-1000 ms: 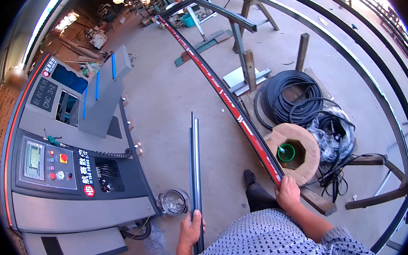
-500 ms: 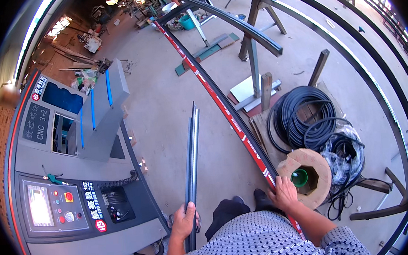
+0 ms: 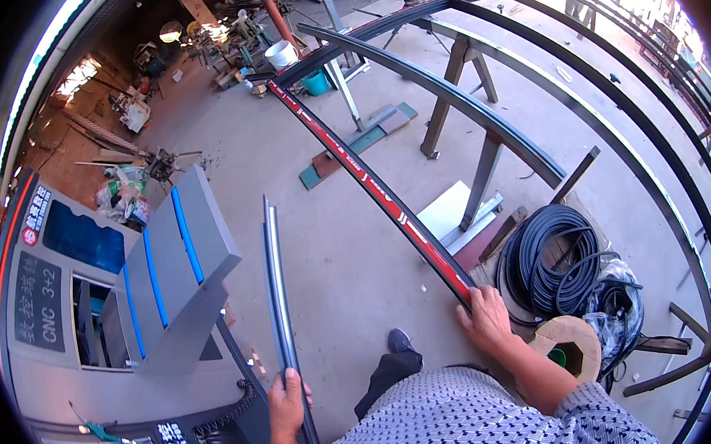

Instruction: The person assembles a large metal window frame by hand, fitting vertical and horizontal profiles together. They manipulate the frame on a stand, aligning the corners and edges, and later sit on the floor to handle smaller metal pieces.

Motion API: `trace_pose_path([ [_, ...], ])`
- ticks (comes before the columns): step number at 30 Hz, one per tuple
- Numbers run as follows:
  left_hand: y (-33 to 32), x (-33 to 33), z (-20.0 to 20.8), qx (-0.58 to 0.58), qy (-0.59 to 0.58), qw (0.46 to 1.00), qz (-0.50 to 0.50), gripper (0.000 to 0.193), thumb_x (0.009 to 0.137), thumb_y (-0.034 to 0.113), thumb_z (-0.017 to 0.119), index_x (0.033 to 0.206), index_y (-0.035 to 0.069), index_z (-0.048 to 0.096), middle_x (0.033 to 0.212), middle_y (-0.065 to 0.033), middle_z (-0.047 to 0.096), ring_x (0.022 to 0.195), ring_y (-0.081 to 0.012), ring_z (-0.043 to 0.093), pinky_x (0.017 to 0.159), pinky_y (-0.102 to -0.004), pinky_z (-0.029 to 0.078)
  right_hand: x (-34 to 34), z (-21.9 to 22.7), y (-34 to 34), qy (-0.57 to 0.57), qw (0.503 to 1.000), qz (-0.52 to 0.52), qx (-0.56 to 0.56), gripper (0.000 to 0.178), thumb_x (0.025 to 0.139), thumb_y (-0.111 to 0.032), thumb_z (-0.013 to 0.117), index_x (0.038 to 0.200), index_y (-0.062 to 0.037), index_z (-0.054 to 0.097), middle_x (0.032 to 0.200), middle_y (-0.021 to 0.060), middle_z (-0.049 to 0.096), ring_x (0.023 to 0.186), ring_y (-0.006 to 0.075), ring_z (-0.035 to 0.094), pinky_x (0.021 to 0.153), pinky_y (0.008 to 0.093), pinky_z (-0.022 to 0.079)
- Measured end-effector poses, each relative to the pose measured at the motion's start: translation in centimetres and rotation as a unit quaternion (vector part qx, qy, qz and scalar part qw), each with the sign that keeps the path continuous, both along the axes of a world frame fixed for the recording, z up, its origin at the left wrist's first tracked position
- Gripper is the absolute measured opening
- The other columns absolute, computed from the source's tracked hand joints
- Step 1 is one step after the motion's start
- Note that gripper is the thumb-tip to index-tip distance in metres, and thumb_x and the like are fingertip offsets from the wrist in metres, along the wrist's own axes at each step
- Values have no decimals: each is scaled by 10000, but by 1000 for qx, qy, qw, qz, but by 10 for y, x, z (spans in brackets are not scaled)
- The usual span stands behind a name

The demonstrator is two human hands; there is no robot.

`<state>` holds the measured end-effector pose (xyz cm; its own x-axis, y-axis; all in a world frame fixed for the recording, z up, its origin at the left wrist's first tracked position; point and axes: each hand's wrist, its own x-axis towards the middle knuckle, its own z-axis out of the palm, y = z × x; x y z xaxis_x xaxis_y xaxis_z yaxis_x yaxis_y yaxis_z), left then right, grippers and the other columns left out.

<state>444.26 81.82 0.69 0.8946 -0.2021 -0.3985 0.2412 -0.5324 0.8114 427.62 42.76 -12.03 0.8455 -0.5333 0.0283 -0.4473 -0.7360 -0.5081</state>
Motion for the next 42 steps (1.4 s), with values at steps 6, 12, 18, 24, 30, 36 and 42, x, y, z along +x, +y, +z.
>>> trace_pose_path([
  [6, -1, 152, 35, 0, -34, 999, -29, 576, 1110, 589, 538, 935, 41, 562, 728, -35, 614, 605, -131, 629, 563, -308, 525, 152, 62, -5, -82, 994, -15, 67, 289, 1009, -294, 702, 1111, -25, 735, 1084, 201, 704, 1033, 389, 692, 919, 469, 569],
  [12, -24, 279, 50, 19, -52, 998, -28, 585, 1108, 599, 532, 940, 40, 556, 725, -39, 608, 588, -125, 611, 555, -310, 520, 283, 113, -33, -210, 965, 53, 147, 180, 994, -185, 718, 967, -9, 746, 867, 167, 693, 786, 315, 691, 715, 419, 567],
  [18, -70, 398, 48, 63, -54, 996, -38, 577, 1126, 590, 497, 996, 36, 587, 730, -34, 599, 578, -121, 591, 541, -291, 516, 432, 184, -82, -402, 879, 204, 155, 172, 976, -193, 777, 888, -47, 754, 827, 77, 700, 722, 217, 674, 625, 346, 534],
  [24, -99, 490, 59, 78, -26, 997, -10, 577, 1125, 589, 500, 986, 35, 582, 727, -40, 597, 567, -131, 588, 531, -307, 516, 552, 275, -122, -542, 727, 359, 219, 280, 944, -286, 842, 877, -33, 743, 818, 85, 677, 691, 231, 680, 560, 328, 515],
  [30, -147, 599, 64, 70, -6, 996, -48, 571, 1133, 568, 495, 951, 30, 558, 721, -50, 584, 572, -145, 593, 536, -319, 516, 632, 337, -150, -609, 663, 383, 206, 353, 932, -352, 850, 854, -24, 744, 784, 75, 678, 650, 209, 659, 525, 320, 501],
  [36, -143, 734, 29, 61, -5, 994, -91, 553, 1138, 545, 494, 950, 27, 546, 702, -56, 583, 540, -154, 594, 506, -324, 509, 724, 359, -157, -639, 652, 381, 146, 307, 936, -281, 846, 832, -22, 718, 784, 72, 665, 635, 214, 641, 519, 325, 482],
  [42, -169, 866, 24, 55, -34, 989, -132, 529, 1139, 518, 496, 950, 27, 549, 685, -58, 578, 515, -161, 589, 493, -336, 516, 830, 352, -159, -589, 735, 327, 80, 275, 939, -210, 842, 810, -19, 693, 783, 69, 653, 619, 218, 623, 512, 330, 464],
])
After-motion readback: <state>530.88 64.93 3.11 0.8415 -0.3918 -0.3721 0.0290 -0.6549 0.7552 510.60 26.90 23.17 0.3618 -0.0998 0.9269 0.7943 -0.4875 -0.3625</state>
